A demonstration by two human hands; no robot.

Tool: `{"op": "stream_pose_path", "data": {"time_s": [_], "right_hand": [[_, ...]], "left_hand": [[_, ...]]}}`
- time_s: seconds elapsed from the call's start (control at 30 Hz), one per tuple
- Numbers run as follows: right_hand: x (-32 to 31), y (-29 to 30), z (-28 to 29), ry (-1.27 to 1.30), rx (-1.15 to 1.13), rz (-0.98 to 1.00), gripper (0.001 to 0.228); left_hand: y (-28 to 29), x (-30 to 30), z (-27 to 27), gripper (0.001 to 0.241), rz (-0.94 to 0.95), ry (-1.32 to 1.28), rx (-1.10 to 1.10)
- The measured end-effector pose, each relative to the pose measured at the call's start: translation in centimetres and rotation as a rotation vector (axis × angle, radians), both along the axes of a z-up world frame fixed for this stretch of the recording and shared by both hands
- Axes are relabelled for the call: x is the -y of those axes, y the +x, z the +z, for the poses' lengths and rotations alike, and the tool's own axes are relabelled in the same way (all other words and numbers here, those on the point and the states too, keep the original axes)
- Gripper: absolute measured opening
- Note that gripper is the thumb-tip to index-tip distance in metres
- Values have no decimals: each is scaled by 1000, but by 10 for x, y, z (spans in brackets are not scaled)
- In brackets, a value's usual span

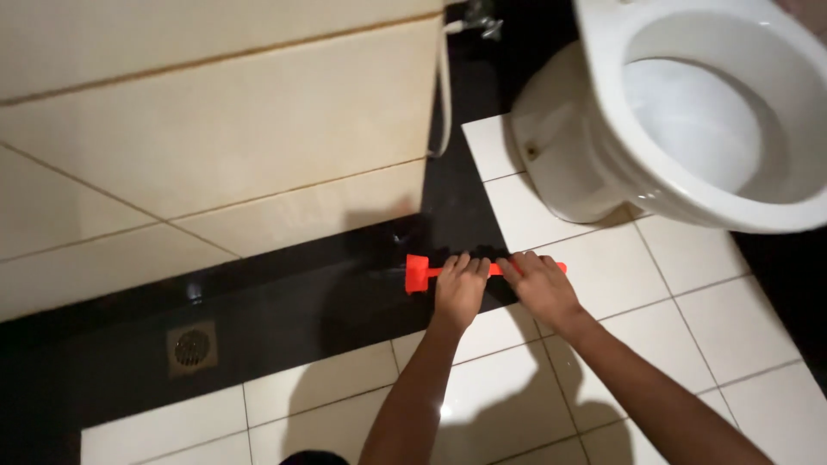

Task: The person scrubs the inside of a toilet bowl using a red toilet brush. They move the brush around the rim and inside the bowl repeatedly.

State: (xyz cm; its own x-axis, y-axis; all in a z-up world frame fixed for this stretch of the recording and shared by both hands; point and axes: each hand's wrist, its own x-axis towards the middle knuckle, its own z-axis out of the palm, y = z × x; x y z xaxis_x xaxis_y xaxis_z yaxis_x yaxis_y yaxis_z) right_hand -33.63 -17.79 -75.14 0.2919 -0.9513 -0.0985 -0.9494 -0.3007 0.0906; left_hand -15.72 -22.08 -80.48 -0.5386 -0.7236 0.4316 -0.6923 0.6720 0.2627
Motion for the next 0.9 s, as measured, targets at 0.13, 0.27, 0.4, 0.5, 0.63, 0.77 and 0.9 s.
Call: {"op": "stream_pose_path", "data": {"time_s": [0.13, 0.27, 0.4, 0.5, 0.63, 0.77, 0.9], "right_hand": [[-11, -20, 36, -188, -98, 92, 60], [-28, -28, 87, -117, -232, 66, 69], [-49, -46, 114, -122, -209, -20, 72], [-69, -55, 129, -119, -150, -79, 74], [-91, -62, 136, -226, -90, -170, 69], [-103, -60, 154, -367, 7, -249, 54], [-113, -62, 170, -487, 72, -308, 48]], "left_hand": [[-16, 4, 29, 19, -82, -30, 27], [-24, -2, 70, 27, -167, -75, -66], [-36, -9, 113, 21, -213, 21, -131], [-45, -29, 150, 25, -226, -65, -309], [-62, -36, 159, 30, -261, -156, -295], [-80, -43, 168, 37, -237, -84, -408], [-91, -48, 181, 41, -228, 8, -446]]}}
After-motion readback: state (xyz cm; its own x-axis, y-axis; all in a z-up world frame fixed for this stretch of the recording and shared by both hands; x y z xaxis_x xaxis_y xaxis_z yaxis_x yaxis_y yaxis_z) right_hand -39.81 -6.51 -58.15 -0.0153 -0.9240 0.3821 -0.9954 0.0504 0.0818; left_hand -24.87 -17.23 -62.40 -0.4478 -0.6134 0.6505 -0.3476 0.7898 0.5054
